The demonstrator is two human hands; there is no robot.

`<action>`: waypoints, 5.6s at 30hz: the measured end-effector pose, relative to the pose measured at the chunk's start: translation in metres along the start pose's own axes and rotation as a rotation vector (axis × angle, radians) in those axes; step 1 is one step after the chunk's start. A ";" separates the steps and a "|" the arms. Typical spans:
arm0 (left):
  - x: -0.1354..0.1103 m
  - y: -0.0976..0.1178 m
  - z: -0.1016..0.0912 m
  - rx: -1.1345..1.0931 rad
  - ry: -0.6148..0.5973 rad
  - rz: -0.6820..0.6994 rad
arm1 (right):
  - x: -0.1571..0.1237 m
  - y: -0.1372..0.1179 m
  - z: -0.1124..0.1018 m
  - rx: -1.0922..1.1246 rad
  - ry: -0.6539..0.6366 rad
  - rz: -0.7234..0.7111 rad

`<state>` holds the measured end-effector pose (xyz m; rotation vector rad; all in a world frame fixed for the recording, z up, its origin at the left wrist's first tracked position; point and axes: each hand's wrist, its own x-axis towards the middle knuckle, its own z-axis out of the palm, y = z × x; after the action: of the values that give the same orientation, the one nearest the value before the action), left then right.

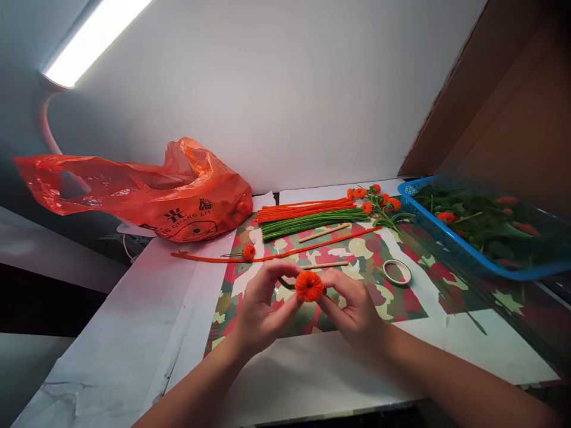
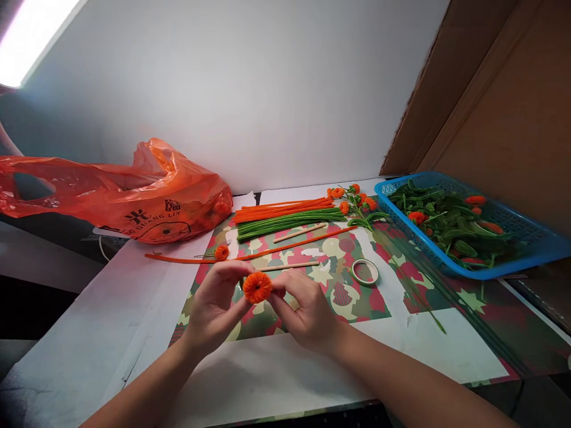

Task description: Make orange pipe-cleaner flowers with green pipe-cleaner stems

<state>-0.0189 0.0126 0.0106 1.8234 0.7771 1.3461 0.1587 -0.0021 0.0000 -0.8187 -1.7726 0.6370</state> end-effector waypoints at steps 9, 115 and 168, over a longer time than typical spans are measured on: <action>0.006 0.007 0.000 0.276 -0.013 0.182 | 0.007 -0.006 -0.007 -0.125 0.151 -0.138; -0.001 0.003 0.024 -0.283 0.134 -0.611 | 0.002 0.000 0.001 -0.117 0.167 -0.121; 0.003 -0.009 0.026 -0.438 0.290 -0.763 | 0.006 -0.002 -0.007 -0.144 0.205 0.187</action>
<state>0.0065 0.0153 -0.0003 0.8553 1.0812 1.1399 0.1637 0.0018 0.0075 -1.1181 -1.5805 0.5295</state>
